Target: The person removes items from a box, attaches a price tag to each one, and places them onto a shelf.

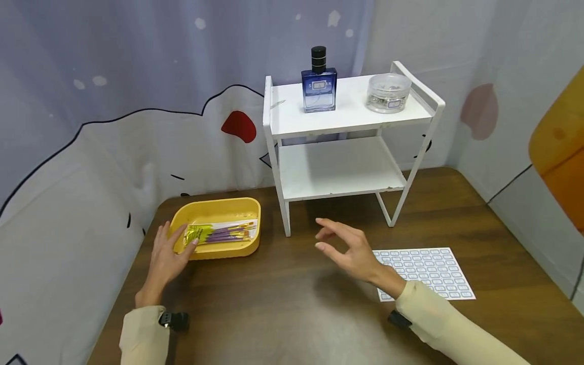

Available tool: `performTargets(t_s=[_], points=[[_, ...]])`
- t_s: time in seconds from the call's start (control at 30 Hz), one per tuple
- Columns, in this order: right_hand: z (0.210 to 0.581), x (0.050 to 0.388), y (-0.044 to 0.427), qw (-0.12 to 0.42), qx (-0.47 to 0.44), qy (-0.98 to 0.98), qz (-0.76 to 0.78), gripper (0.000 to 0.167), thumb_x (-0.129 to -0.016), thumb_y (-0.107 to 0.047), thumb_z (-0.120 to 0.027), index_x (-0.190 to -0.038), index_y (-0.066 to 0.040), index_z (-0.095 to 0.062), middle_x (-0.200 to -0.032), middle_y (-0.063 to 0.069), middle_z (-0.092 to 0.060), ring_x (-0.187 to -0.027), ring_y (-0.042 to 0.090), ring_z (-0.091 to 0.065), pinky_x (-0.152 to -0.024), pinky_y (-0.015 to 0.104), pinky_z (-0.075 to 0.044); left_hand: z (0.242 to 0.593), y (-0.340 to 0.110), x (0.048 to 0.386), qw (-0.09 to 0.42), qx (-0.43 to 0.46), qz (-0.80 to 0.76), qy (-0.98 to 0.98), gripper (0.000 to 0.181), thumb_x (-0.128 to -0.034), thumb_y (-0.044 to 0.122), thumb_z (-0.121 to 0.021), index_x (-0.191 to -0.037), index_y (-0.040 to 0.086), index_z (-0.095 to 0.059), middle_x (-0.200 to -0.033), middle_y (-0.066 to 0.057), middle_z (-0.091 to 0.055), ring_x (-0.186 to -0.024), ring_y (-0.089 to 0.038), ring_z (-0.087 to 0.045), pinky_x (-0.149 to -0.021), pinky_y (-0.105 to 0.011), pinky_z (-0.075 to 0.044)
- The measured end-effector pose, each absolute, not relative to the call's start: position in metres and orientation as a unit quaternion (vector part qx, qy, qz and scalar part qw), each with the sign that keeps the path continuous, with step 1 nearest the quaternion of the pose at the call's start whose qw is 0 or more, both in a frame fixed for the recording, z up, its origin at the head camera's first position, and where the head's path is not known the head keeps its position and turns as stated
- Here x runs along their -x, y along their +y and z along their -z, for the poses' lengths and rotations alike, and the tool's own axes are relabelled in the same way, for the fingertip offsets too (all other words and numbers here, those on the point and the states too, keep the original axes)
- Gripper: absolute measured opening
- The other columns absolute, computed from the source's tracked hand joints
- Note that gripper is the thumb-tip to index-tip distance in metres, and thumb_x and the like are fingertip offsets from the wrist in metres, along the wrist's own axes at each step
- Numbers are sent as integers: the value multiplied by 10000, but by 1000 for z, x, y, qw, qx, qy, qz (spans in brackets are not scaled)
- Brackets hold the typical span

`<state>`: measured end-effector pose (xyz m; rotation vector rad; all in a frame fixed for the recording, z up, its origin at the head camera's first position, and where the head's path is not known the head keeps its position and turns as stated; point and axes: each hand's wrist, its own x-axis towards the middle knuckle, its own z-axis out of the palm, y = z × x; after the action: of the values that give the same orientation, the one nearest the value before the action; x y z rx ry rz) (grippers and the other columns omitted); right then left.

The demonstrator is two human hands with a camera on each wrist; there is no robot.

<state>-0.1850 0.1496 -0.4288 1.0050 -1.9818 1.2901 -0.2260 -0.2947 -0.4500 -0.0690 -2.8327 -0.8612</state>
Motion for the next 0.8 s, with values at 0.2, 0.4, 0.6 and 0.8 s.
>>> performTargets(t_s=[0.2, 0.4, 0.6, 0.8], points=[[426, 193, 101, 217, -409, -754, -466, 530, -853, -27, -747, -1355, -19, -576, -1003, 84, -729, -938, 221, -703, -870, 340, -574, 459, -301, 230, 49, 10, 287, -957, 763, -969, 472, -591, -1526, 9, -351, -1628, -339, -40, -1510, -526, -12, -1148, -743, -95], [425, 211, 48, 136, -417, -767, -468, 530, -912, -111, -716, -1405, -33, -541, -1084, 104, -734, -998, 216, -708, -868, 317, -578, 465, -306, 232, 79, 14, 303, -950, 727, -989, 448, -573, -1515, -9, -367, -1631, -327, -77, -1514, -510, -43, -1147, -737, -114], [422, 237, 2, 62, -377, -783, -492, 529, -940, -118, -677, -1436, -39, -510, -1127, 142, -727, -953, 223, -712, -816, 318, -594, 472, -304, 233, 95, 5, 322, -942, 654, -1000, 404, -571, -1481, -15, -427, -1645, -293, -89, -1515, -506, -62, -1164, -718, -111], [417, 258, -30, 5, -323, -832, -451, 574, -929, -158, -692, -1467, -112, -497, -1280, 143, -680, -1179, 251, -659, -975, 378, -546, 479, -300, 236, 114, -9, 347, -931, 591, -992, 333, -604, -1458, -5, -474, -1655, -260, -109, -1504, -509, -127, -1182, -680, -143]])
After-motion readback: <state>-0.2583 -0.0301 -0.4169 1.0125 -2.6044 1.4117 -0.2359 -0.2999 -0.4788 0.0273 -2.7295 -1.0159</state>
